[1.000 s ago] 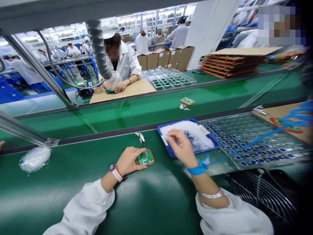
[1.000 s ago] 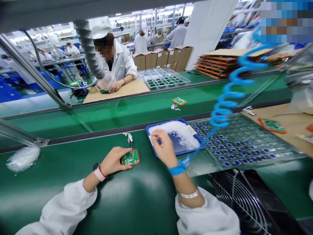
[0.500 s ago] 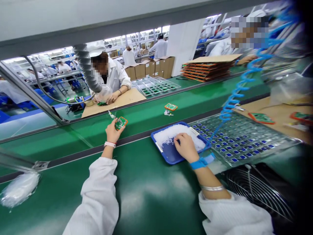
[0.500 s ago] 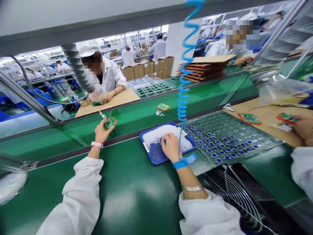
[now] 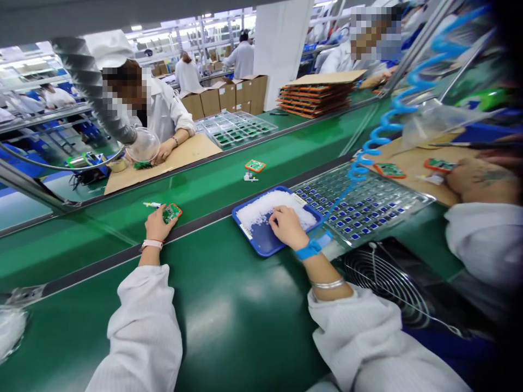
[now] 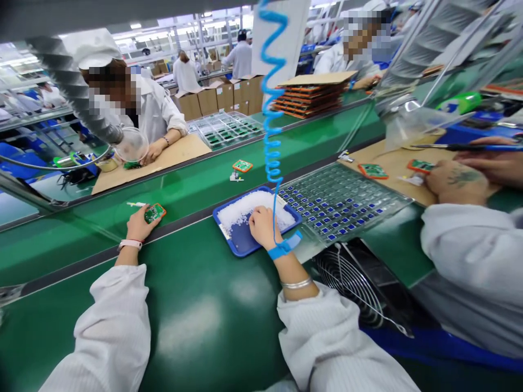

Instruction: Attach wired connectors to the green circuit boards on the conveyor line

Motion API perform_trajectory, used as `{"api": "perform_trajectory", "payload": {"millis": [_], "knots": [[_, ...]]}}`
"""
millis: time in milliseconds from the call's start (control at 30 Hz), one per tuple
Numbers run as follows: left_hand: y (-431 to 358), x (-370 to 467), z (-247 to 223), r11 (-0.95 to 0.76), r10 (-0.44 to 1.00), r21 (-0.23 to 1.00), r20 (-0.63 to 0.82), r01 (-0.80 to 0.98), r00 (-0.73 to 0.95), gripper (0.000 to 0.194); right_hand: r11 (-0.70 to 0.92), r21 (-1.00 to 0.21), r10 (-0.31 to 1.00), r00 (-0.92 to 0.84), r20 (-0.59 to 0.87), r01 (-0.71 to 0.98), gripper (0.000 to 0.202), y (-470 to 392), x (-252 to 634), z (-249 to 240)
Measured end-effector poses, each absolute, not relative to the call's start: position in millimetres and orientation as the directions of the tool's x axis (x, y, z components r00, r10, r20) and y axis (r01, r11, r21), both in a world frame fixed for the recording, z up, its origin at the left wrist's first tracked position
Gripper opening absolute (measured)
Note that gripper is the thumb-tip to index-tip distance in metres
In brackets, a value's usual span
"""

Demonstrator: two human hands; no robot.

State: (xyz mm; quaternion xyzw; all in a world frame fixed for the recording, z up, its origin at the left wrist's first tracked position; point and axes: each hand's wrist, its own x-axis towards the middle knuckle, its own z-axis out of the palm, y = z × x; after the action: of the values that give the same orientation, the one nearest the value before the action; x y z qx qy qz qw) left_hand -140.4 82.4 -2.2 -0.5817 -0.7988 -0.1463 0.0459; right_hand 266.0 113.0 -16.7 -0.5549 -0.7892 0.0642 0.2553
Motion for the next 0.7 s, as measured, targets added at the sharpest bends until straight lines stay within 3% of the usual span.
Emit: {"api": "perform_trajectory", "payload": {"millis": [200,367,700], "knots": [[84,-131,-3,0.273,0.872,0.199,0.361,0.941,-0.329,0.059,0.370,-0.393,0.919,-0.270,0.286,0.842,0.015,111,265,-11],[94,-104,-6,0.072,0.867,0.206,0.471,0.976,-0.163,0.047,0.365,-0.369,0.923,-0.280,0.264,0.854,0.017,110,265,-9],[191,30,17,-0.123,0.947,0.450,0.321,0.885,-0.031,0.034,0.384,-0.423,0.912,-0.266,0.313,0.820,0.016,112,264,-19]]}}
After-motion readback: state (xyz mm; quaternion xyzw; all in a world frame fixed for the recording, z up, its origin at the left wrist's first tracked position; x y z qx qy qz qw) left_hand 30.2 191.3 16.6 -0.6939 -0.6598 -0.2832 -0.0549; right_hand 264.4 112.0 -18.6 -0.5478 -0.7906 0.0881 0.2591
